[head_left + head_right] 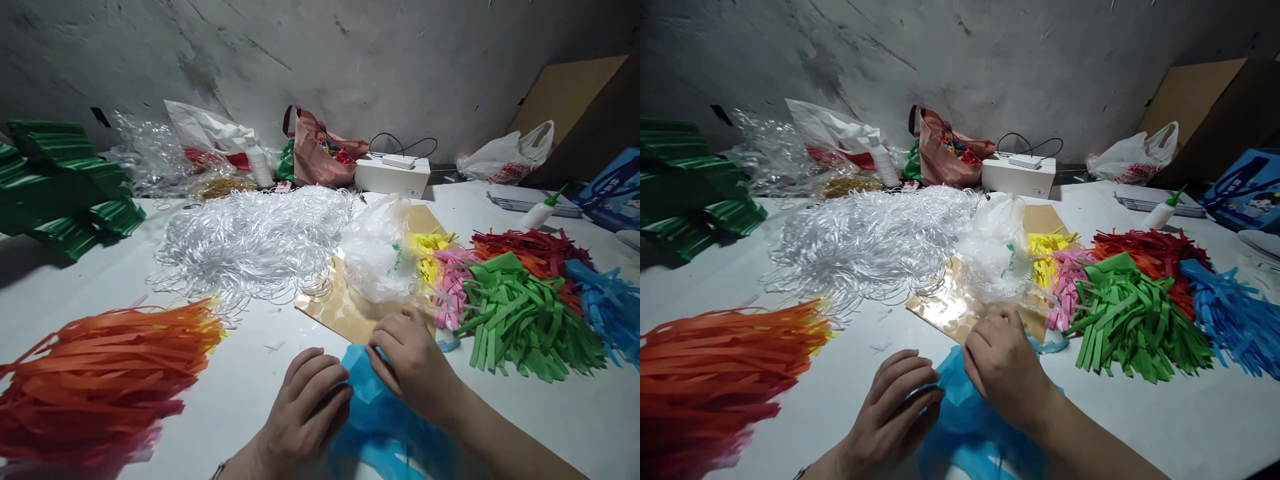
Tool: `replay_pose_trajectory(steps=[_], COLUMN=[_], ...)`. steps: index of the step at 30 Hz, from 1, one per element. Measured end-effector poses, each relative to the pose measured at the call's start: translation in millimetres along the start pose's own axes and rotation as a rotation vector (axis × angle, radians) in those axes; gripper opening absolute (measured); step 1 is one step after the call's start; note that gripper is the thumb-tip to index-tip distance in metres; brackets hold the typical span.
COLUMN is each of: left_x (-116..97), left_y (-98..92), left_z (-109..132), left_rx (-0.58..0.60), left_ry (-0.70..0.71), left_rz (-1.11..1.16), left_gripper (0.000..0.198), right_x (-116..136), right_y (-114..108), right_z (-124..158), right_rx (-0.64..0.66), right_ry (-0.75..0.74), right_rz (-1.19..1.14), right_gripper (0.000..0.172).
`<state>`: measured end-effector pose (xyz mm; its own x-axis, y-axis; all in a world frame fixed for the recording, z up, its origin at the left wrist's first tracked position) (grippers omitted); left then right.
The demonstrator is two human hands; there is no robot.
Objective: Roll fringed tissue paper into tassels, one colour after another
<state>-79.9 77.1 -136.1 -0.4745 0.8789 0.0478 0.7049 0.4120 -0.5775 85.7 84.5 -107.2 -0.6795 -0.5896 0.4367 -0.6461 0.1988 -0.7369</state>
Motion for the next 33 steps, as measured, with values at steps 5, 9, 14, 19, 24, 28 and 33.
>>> replay_pose_trajectory(steps=[5,9,14,19,24,28,33], left_x=[-13,-22,-26,-39,-53,-53,-35], left_y=[-6.4,-6.9,-4.2,-1.2,11.0,24.8,39.2], left_z=[2,-1,-7,-10,-3,8,23], left_rx=[0.022,0.104,0.182,0.283,0.328,0.383,0.441], left_ry=[0.091,0.179,0.199,0.253,0.355,0.375,0.192], left_rz=[-0.032,0.019,0.049,0.024,-0.017,-0.031,-0.052], left_gripper=[0.018,0.021,0.028,0.027,0.018,0.022,0.032], right_x=[-1,2,-2,-17,-19,-24,-38], right_y=[-2,6,21,14,-20,-49,-85], right_z=[0,5,6,-2,-13,-24,-39], right_rx=[-0.025,0.166,0.382,0.223,-0.132,-0.301,-0.438], right_ry=[0.021,0.105,0.221,0.280,0.167,0.100,0.076], right_rz=[-0.006,-0.137,0.053,0.255,0.178,0.167,0.226], right_gripper=[0.012,0.035,0.038,0.022,0.033,0.029,0.032])
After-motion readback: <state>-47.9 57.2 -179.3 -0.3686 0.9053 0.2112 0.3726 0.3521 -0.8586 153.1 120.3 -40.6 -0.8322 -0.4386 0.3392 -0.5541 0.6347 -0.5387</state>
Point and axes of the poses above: each hand's wrist, its own z-axis away from the middle knuckle, its own y-axis out of the palm, x = y × z, the point moved 5 cm from there along -z, towards the middle knuckle, and after that the axes turned 10 degrees about -z, right-handed, at the moved point
